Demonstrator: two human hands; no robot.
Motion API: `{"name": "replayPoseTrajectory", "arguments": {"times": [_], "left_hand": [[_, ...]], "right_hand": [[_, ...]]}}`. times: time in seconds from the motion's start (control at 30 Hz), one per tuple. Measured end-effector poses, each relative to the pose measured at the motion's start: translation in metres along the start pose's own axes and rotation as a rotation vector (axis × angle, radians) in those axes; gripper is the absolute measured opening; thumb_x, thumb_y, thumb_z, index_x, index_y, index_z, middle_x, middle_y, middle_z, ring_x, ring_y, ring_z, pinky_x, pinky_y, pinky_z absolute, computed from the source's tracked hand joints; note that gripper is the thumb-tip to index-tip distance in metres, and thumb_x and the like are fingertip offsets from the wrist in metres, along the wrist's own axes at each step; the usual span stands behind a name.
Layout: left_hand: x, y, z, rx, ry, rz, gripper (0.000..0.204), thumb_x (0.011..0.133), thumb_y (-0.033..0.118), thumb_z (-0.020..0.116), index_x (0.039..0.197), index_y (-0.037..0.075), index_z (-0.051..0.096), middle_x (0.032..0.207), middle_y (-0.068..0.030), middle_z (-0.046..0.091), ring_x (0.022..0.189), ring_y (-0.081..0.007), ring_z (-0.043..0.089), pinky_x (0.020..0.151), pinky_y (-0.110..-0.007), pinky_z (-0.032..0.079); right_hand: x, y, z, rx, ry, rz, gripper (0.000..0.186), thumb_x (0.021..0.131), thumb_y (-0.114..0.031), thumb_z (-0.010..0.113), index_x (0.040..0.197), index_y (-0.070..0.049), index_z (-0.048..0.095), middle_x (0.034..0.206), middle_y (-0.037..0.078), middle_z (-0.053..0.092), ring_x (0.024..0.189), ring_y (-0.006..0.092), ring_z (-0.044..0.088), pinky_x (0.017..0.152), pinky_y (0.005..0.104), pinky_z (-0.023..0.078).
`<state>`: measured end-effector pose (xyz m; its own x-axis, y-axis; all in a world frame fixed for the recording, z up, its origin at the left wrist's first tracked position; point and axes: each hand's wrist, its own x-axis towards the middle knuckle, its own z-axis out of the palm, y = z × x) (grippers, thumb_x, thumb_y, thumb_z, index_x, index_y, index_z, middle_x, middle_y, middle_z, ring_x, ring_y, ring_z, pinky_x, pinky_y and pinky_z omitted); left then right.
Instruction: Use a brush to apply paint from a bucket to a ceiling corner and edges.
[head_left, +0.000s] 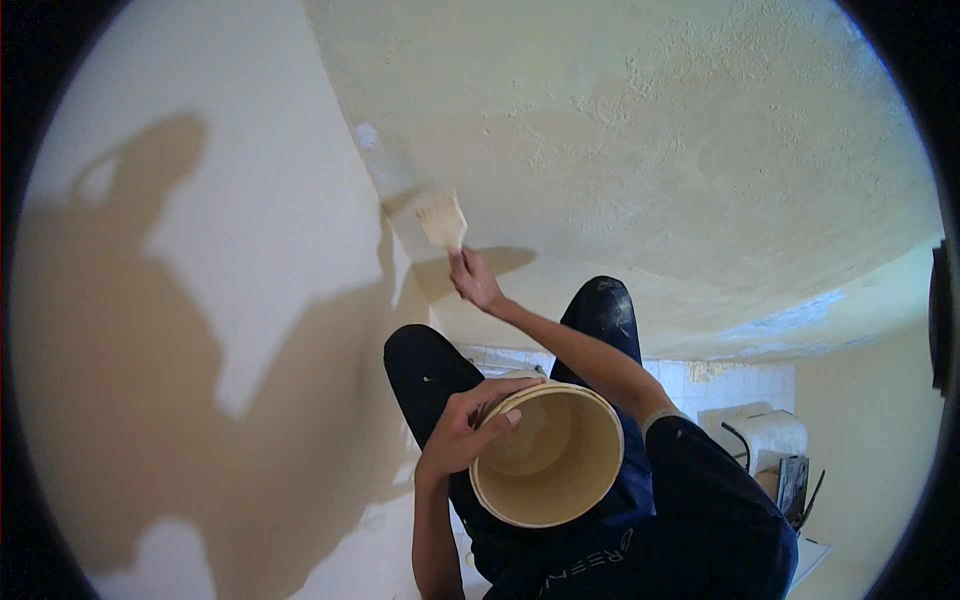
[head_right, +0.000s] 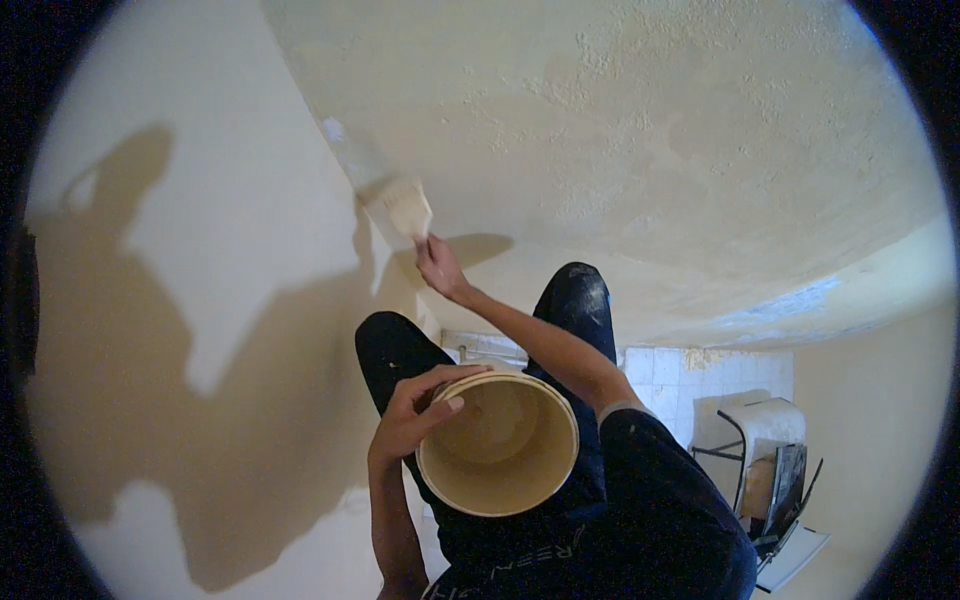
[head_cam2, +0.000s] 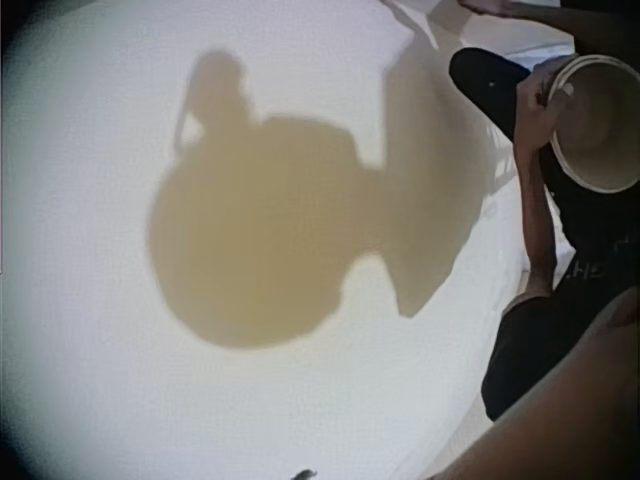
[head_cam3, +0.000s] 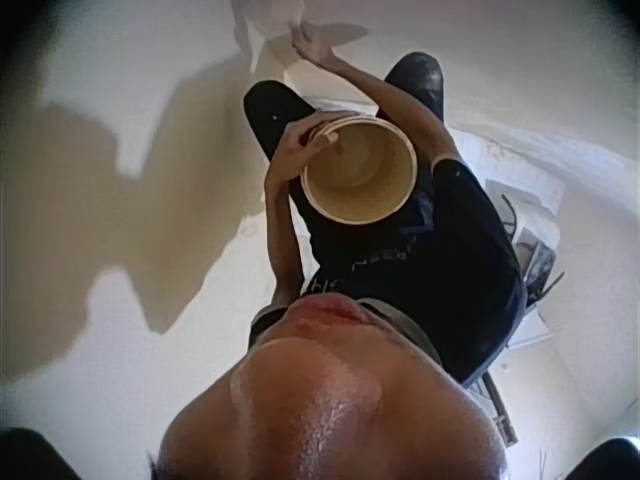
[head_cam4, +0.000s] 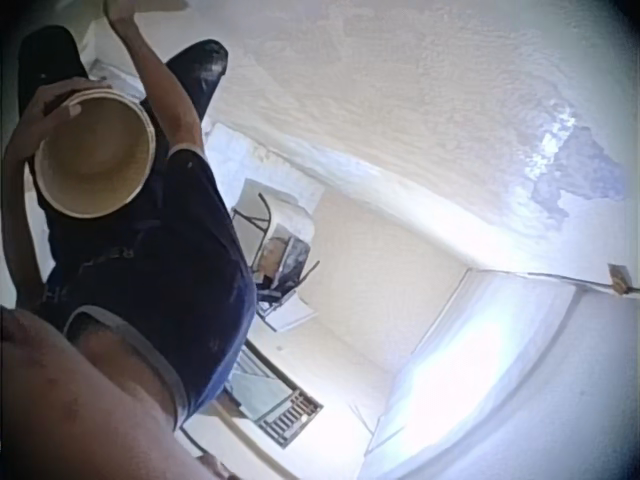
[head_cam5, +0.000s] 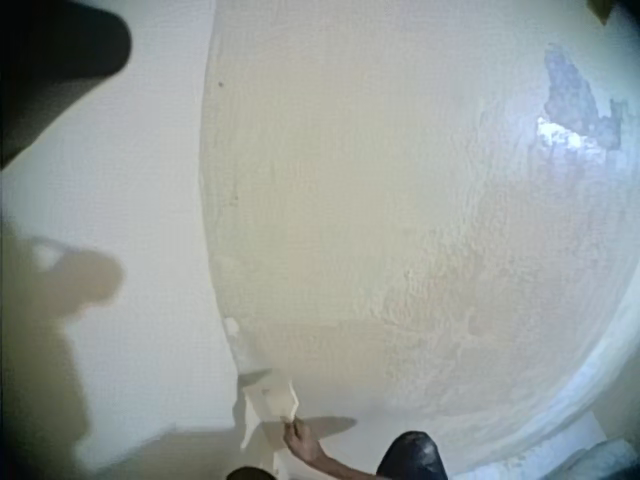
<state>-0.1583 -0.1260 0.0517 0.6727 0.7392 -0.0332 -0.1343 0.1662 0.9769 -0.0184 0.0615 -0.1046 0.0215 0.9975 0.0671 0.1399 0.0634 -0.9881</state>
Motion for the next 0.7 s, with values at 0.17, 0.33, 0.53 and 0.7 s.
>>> {"name": "replayPoseTrajectory", "arguments": {"times": [0.17, 0.33, 0.53, 0.7], "left_hand": [[0.003, 0.000, 0.000, 0.014, 0.029, -0.003, 0.041, 0.088, 0.021, 0.061, 0.126, 0.005, 0.060, 0.123, -0.0116, 0.063, 0.110, -0.0197, 0.059, 0.098, -0.035, 0.044], [0.005, -0.001, 0.001, 0.003, -0.019, -0.018, 0.037, 0.091, 0.017, 0.060, 0.125, 0.004, 0.060, 0.121, -0.0110, 0.064, 0.109, -0.0189, 0.060, 0.098, -0.033, 0.044], [-0.004, -0.003, -0.003, -0.013, 0.028, 0.035, 0.040, 0.089, 0.016, 0.061, 0.127, 0.005, 0.060, 0.122, -0.0100, 0.063, 0.109, -0.0179, 0.059, 0.097, -0.033, 0.045], [-0.002, 0.000, -0.009, -0.052, 0.028, -0.005, 0.040, 0.089, 0.017, 0.061, 0.127, 0.006, 0.060, 0.120, -0.0106, 0.064, 0.110, -0.0181, 0.059, 0.097, -0.033, 0.044]], "right_hand": [[0.054, -0.057, 0.000, -0.049, 0.115, -0.295, 0.049, 0.103, -0.041, 0.034, 0.088, 0.004, 0.047, 0.059, 0.010, 0.048, 0.056, 0.0207, 0.054, 0.057, 0.0389, 0.046], [0.053, 0.009, 0.014, 0.070, -0.005, 0.098, 0.043, 0.103, -0.041, 0.035, 0.076, -0.007, 0.039, 0.058, 0.001, 0.042, 0.043, 0.0105, 0.040, 0.037, 0.0282, 0.034], [0.020, 0.067, 0.024, 0.608, -0.065, 0.792, 0.038, 0.102, -0.033, 0.035, 0.070, -0.012, 0.034, 0.055, 0.000, 0.034, 0.043, 0.0105, 0.031, 0.036, 0.0269, 0.026], [0.050, -0.037, 0.030, 0.450, -0.053, 0.350, 0.036, 0.102, -0.031, 0.036, 0.071, -0.013, 0.034, 0.057, -0.001, 0.034, 0.044, 0.0094, 0.032, 0.038, 0.0263, 0.028]]}}
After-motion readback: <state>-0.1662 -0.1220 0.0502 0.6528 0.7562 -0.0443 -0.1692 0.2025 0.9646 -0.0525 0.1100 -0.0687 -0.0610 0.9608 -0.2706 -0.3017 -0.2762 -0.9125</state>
